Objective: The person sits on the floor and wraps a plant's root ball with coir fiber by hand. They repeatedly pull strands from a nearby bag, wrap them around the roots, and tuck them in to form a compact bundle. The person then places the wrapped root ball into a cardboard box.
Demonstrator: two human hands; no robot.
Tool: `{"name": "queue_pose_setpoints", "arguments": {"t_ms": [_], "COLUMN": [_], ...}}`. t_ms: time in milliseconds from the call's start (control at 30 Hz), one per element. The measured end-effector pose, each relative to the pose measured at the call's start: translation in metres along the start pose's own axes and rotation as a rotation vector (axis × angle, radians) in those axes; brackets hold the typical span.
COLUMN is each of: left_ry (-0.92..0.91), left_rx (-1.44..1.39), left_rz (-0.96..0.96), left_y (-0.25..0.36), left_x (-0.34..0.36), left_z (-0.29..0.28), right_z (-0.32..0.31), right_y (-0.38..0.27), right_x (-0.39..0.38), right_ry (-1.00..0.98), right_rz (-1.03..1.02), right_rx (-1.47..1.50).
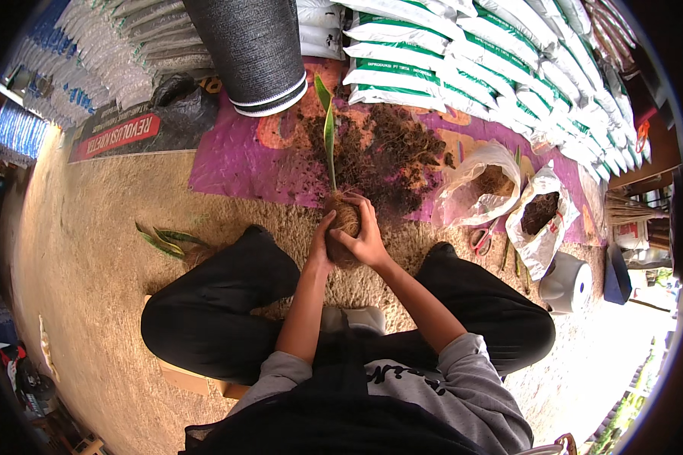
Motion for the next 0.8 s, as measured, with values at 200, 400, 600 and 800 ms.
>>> {"name": "queue_pose_setpoints", "arguments": {"t_ms": [200, 400, 600, 800], "left_ry": [-0.108, -0.285, -0.262, -0.236], "left_rx": [-0.131, -0.287, -0.303, -0.512], "left_rz": [0.061, 0.123, 0.176, 0.005], "left_y": [0.006, 0.015, 0.015, -0.016], "left_x": [0.008, 0.016, 0.027, 0.026], "left_z": [0.019, 0.053, 0.038, 0.057], "right_z": [-0.045, -0.07, -0.1, -0.018], "right_y": [-0.012, -0.078, -0.085, -0.073], "right_x": [0.015, 0.004, -0.012, -0.057], "right_ry": [-0.036, -0.251, 0.077, 0.056], "right_rz": [0.053, -0.219, -0.056, 0.16], "right_rx": [0.205, -0.498, -0.188, -0.101]}}
Point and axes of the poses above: each hand's wrist, its own x-axis towards the middle knuckle, its own z-axis out of the palm, y = z × x, the point moved 8 cm from there along x, towards the middle knuckle, and after that the axes turned 6 degrees about -y, right-handed, at the moved point
